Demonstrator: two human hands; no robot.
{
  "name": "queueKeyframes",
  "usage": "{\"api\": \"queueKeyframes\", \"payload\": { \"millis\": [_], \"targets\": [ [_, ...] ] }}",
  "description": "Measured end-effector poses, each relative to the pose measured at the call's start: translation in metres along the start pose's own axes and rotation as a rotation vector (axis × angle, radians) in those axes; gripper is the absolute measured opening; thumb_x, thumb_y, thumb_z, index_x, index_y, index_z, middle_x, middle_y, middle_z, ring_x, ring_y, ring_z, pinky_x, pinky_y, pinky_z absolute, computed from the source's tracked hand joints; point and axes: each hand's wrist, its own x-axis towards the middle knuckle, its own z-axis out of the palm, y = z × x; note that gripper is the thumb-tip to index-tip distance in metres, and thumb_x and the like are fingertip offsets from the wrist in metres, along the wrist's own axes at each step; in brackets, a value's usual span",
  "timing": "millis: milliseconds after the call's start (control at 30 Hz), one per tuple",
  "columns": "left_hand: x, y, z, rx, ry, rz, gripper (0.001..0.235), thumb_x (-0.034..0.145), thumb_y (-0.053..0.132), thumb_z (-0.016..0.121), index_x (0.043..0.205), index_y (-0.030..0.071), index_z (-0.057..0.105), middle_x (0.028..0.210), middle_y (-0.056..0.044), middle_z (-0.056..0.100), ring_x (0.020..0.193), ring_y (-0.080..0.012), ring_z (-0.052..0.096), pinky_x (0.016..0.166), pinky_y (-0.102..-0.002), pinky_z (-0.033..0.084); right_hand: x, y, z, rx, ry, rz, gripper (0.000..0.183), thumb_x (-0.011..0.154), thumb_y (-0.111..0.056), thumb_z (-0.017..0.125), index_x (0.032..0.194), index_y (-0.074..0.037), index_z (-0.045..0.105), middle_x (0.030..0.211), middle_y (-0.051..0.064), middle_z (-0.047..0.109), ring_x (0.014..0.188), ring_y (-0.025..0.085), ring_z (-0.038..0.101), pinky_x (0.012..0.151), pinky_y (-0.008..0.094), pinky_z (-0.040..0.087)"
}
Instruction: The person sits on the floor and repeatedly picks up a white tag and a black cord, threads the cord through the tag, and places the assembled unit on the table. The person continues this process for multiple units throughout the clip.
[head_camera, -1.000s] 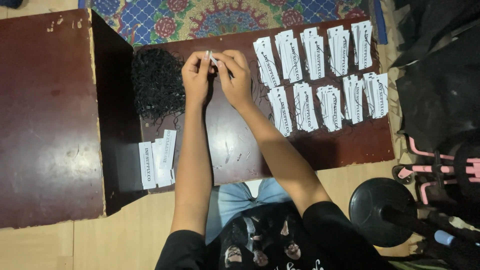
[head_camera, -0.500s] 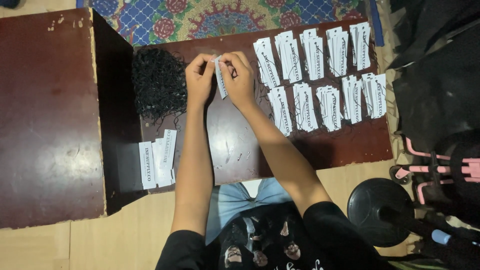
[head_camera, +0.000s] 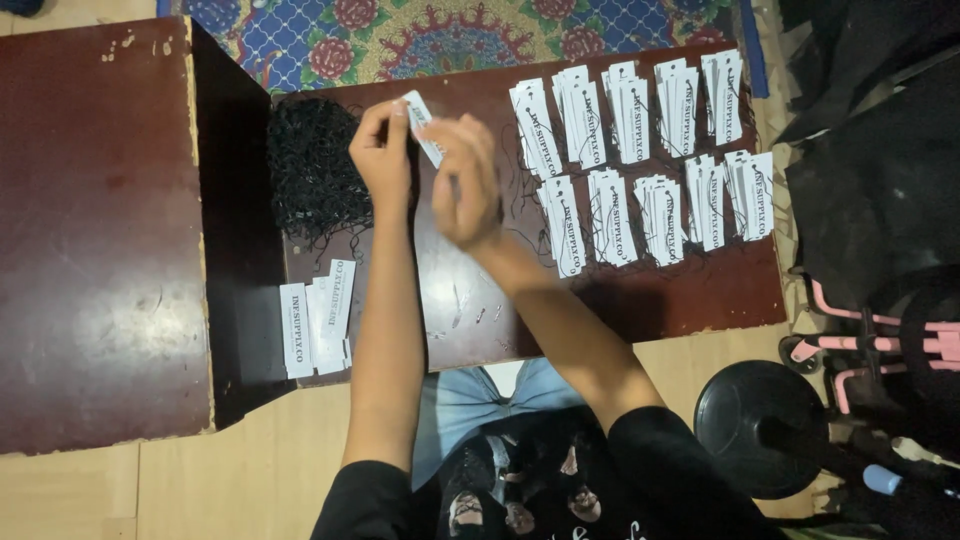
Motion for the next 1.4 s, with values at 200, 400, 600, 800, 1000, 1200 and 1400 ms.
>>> {"api": "queueKeyframes", "payload": {
  "millis": [200, 400, 600, 800, 1000, 1200, 1400],
  "targets": [
    [0.001, -0.03, -0.011, -0.099, 0.307, -0.154, 0.022, 0.096, 0.022, 0.073, 0.104, 0.003, 0.08, 0.101, -0.005, 0.079, 0.096, -0.0104, 0.069, 0.085, -0.028, 0.059, -0.009, -0.04, 0.001, 0.543, -0.147, -0.172, 0.009, 0.102, -0.003, 0.038, 0.095, 0.002, 0.042, 0.083, 0.018, 0.049, 0.073, 0.035, 0.049, 0.074, 0.051, 0.05],
    [0.003, -0.02, -0.005, -0.532, 0.543, -0.411, 0.024, 0.093, 0.016, 0.074, 0.106, -0.004, 0.076, 0.087, -0.009, 0.077, 0.073, -0.0123, 0.07, 0.065, -0.025, 0.06, -0.03, 0.008, 0.017, 0.081, -0.122, 0.119, 0.004, 0.097, 0.0, 0.051, 0.1, 0.001, 0.053, 0.101, 0.016, 0.052, 0.092, 0.028, 0.057, 0.071, 0.032, 0.054],
    [-0.002, 0.003, 0.0, -0.276, 0.376, -0.276, 0.023, 0.092, 0.025, 0.075, 0.095, 0.003, 0.079, 0.075, -0.004, 0.07, 0.062, -0.0074, 0.059, 0.053, -0.025, 0.055, -0.038, 0.04, 0.023, -0.077, -0.277, 0.261, 0.036, 0.097, -0.014, 0.071, 0.125, -0.004, 0.052, 0.122, 0.017, 0.051, 0.111, 0.034, 0.059, 0.094, 0.041, 0.051],
    [-0.002, 0.023, 0.004, -0.303, 0.24, -0.181, 0.023, 0.096, 0.022, 0.072, 0.099, 0.0, 0.079, 0.076, -0.007, 0.074, 0.064, -0.0105, 0.062, 0.055, -0.027, 0.055, -0.039, 0.05, 0.019, -0.139, -0.26, 0.29, 0.031, 0.097, -0.001, 0.065, 0.126, -0.003, 0.056, 0.12, 0.016, 0.054, 0.107, 0.032, 0.063, 0.088, 0.038, 0.054],
    [-0.001, 0.015, 0.004, -0.413, 0.256, -0.247, 0.022, 0.094, 0.02, 0.074, 0.097, -0.001, 0.077, 0.08, -0.011, 0.074, 0.068, -0.0167, 0.07, 0.062, -0.031, 0.068, -0.029, 0.042, 0.01, -0.148, -0.28, 0.282, 0.028, 0.1, -0.002, 0.065, 0.128, -0.005, 0.06, 0.127, 0.014, 0.057, 0.096, 0.025, 0.065, 0.071, 0.032, 0.052],
    [0.003, 0.005, 0.001, -0.598, 0.326, -0.329, 0.017, 0.094, 0.014, 0.073, 0.097, -0.004, 0.073, 0.072, -0.01, 0.067, 0.058, -0.0122, 0.057, 0.048, -0.023, 0.048, -0.021, 0.032, 0.005, -0.434, -0.249, 0.068, 0.022, 0.095, -0.014, 0.079, 0.115, -0.013, 0.071, 0.12, 0.0, 0.068, 0.09, 0.024, 0.057, 0.078, 0.037, 0.042],
    [0.007, 0.02, -0.001, -0.633, 0.25, -0.41, 0.042, 0.097, 0.043, 0.059, 0.095, 0.001, 0.068, 0.075, -0.009, 0.065, 0.058, -0.0196, 0.068, 0.056, -0.031, 0.059, 0.002, 0.035, -0.02, -0.585, -0.141, 0.058, 0.026, 0.091, -0.023, 0.084, 0.113, -0.016, 0.074, 0.118, -0.003, 0.073, 0.091, 0.022, 0.053, 0.078, 0.036, 0.038]
  ]
}}
